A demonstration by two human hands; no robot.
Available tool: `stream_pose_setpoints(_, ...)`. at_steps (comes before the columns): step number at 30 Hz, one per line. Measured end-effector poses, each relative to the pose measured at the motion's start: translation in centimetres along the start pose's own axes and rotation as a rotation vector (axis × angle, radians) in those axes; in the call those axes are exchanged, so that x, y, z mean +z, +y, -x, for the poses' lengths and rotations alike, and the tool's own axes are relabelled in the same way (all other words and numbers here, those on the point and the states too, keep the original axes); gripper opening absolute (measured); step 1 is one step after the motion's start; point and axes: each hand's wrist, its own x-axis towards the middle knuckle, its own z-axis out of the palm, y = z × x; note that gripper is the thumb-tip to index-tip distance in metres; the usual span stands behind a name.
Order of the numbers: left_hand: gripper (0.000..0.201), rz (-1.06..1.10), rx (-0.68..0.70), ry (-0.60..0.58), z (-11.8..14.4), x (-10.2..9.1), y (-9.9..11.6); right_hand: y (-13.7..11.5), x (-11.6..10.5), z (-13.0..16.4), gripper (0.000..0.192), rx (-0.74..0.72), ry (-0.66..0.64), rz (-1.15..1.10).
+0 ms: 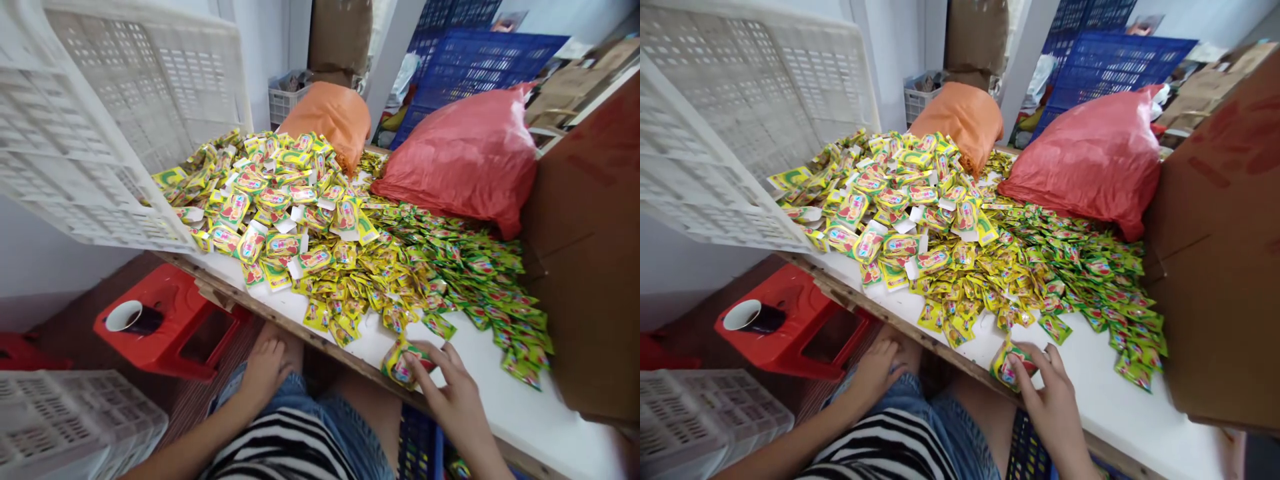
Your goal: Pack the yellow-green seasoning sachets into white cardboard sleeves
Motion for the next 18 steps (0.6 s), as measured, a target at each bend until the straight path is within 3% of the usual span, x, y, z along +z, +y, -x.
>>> stream_pose_setpoints(3,0.017,0.024,0.036,0.000,-0.7,0.5,0.2,-0.3,0.2,-0.2,0.026,0.012,-0.016,-0.022)
stream_pose_setpoints(7,0.024,0.232,0.032,0.065,0.0,-0.7,-0.4,-0.1,0.3,-0.1,0.026,0.010,0.005,-0.035)
stream_pose_setpoints(10,0.030,0.445,-0.071,0.161,1.0,-2.0,-2.5,0.0,0.3,-0.1,0.026,0.004,0.023,-0.009)
stream_pose_setpoints(13,0.032,0.440,-0.216,0.232,2.1,-2.5,-6.1,-0.1,0.4,-0.2,0.026,0.007,0.022,0.014)
stream_pose_setpoints(15,0.033,0.312,-0.362,0.197,3.2,-2.4,-8.9,-0.3,0.5,-0.4,0.026,0.002,0.007,0.002)
stream_pose_setpoints(18,0.024,0.054,-0.540,-0.033,5.2,-2.4,-12.1,-0.5,0.8,-0.5,0.032,0.036,0.076,-0.052)
